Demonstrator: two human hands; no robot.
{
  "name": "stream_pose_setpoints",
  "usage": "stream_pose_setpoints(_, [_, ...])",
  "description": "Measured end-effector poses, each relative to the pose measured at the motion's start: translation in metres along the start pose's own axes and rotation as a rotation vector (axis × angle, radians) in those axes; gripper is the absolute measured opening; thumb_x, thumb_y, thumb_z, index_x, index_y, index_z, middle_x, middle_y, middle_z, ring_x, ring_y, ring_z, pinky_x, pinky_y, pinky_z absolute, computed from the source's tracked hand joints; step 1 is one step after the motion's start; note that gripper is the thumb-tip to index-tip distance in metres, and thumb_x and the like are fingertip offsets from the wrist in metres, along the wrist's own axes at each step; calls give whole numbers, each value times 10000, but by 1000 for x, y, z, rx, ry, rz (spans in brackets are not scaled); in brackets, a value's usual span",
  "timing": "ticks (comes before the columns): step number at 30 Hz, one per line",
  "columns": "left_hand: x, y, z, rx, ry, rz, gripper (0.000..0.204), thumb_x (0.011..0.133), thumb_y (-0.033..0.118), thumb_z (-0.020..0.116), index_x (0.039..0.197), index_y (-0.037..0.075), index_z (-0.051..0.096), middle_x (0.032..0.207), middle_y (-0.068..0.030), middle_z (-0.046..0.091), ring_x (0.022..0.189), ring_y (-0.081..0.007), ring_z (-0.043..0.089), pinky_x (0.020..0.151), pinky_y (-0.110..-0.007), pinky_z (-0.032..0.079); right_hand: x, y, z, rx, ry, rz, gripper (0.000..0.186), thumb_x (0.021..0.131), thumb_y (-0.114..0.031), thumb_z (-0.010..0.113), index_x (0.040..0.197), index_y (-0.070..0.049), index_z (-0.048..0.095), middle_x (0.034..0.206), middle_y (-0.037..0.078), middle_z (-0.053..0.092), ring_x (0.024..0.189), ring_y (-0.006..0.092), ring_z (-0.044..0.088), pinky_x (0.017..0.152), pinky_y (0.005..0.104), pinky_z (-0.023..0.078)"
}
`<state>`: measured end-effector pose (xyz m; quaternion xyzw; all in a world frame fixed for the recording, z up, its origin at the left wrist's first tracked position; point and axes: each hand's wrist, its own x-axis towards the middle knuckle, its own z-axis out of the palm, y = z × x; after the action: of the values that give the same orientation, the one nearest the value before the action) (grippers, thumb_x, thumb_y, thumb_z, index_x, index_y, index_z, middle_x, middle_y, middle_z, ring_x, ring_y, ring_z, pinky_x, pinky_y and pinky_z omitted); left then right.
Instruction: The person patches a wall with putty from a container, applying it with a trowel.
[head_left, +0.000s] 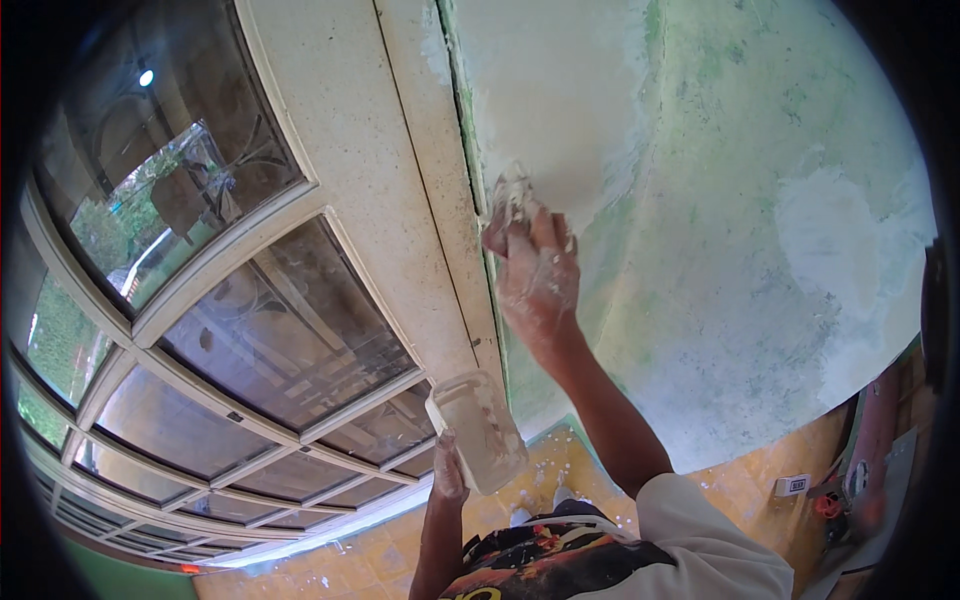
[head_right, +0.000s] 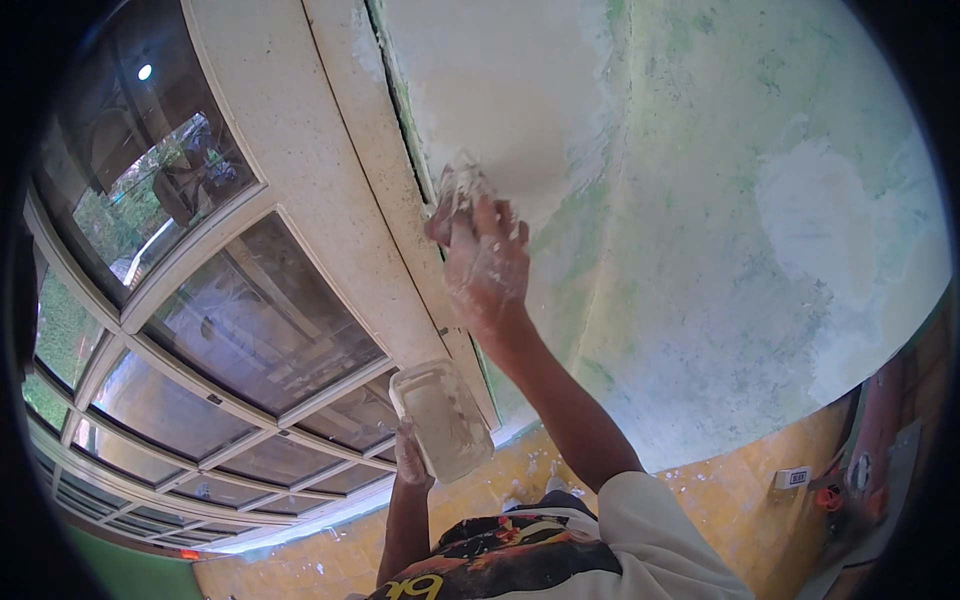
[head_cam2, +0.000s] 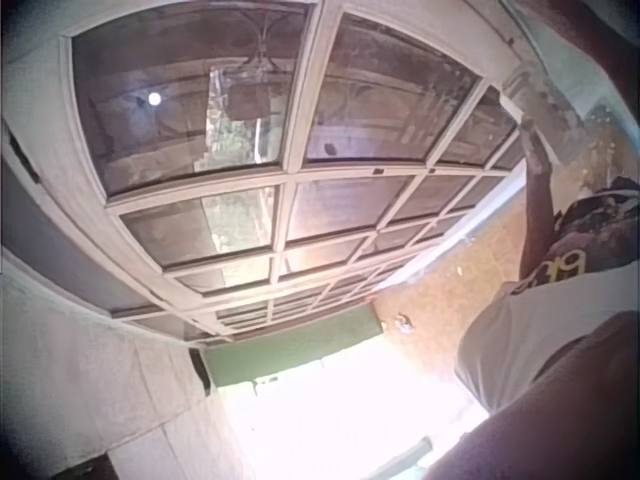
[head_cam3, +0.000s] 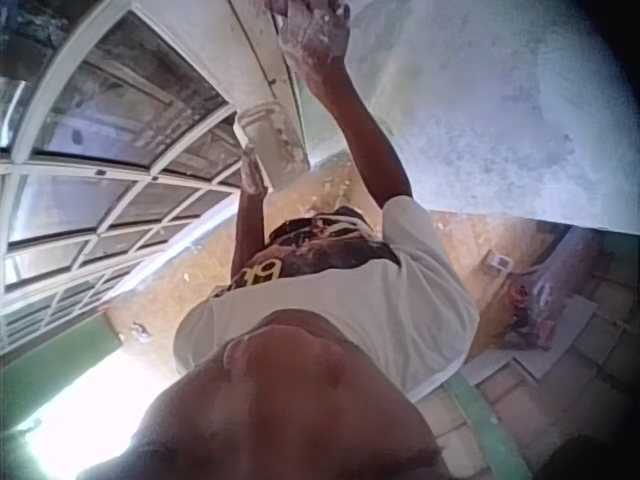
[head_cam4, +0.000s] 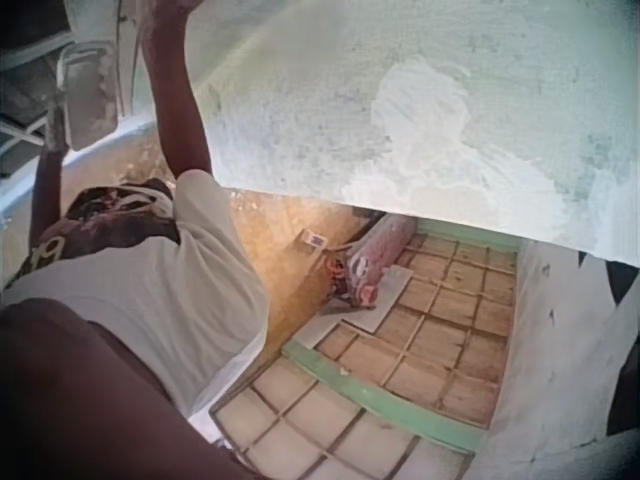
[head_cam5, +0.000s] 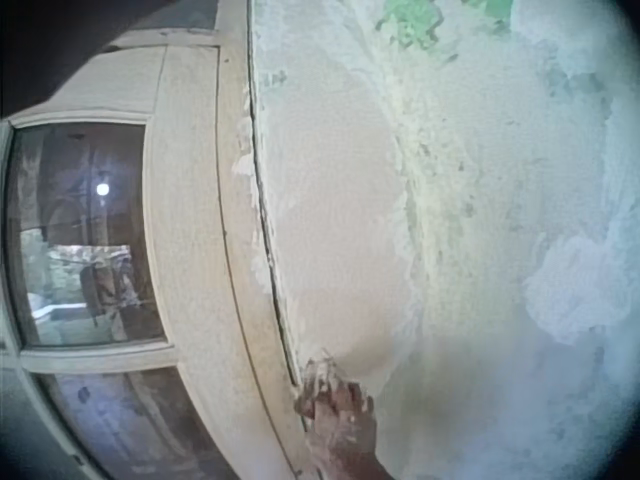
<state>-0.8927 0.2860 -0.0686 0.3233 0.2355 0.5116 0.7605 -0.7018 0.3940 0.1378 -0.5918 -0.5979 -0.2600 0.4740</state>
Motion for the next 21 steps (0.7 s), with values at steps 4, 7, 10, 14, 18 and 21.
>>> stream_pose_setpoints(4, [0,0,-1,-11,20,-20,731,931,556,552,1422,31,420,1286,-156,587,1117,-285,624,943,-446,538,-23,-11,-13,89,-213,-59,323,749,-29,615,1069,-4,650,1171,180,585,1078,373,546,926,468,456])
stream_pose_setpoints(7, [1,-2,1,-1,-9,-30,742,909,567,584,1397,28,432,1256,-147,588,1129,-279,600,969,-429,500,-16,13,-42,289,-344,-40,337,781,-25,586,1112,-11,646,1199,179,585,1128,368,538,980,468,447])
stream_pose_setpoints(10, [2,-4,4,-19,4,-25,727,934,546,552,1428,31,415,1295,-160,584,1121,-286,623,949,-452,534,6,36,-50,308,43,-29,343,774,15,594,1111,-41,621,1116,155,610,1000,354,574,909,463,467])
stream_pose_setpoints(14, [-5,-5,6,-6,36,-25,732,923,545,559,1427,32,420,1307,-159,580,1125,-287,622,954,-452,532,16,25,-20,191,88,-27,313,781,-28,644,1092,-41,611,1116,168,606,1049,390,585,901,490,469])
stream_pose_setpoints(18, [-6,-3,6,-17,46,1,744,914,553,562,1426,32,421,1314,-158,579,1126,-288,624,954,-448,533,-22,-3,-7,187,-152,-12,337,799,-11,589,1135,-29,602,1195,184,593,1135,376,534,994,444,432])
stream_pose_setpoints(21, [-4,-2,5,-24,24,-19,751,916,559,578,1424,32,411,1302,-146,574,1147,-282,602,971,-446,508,-39,-6,-20,342,-208,-57,324,798,-19,589,1121,-19,614,1178,194,596,1137,384,528,982,458,435])
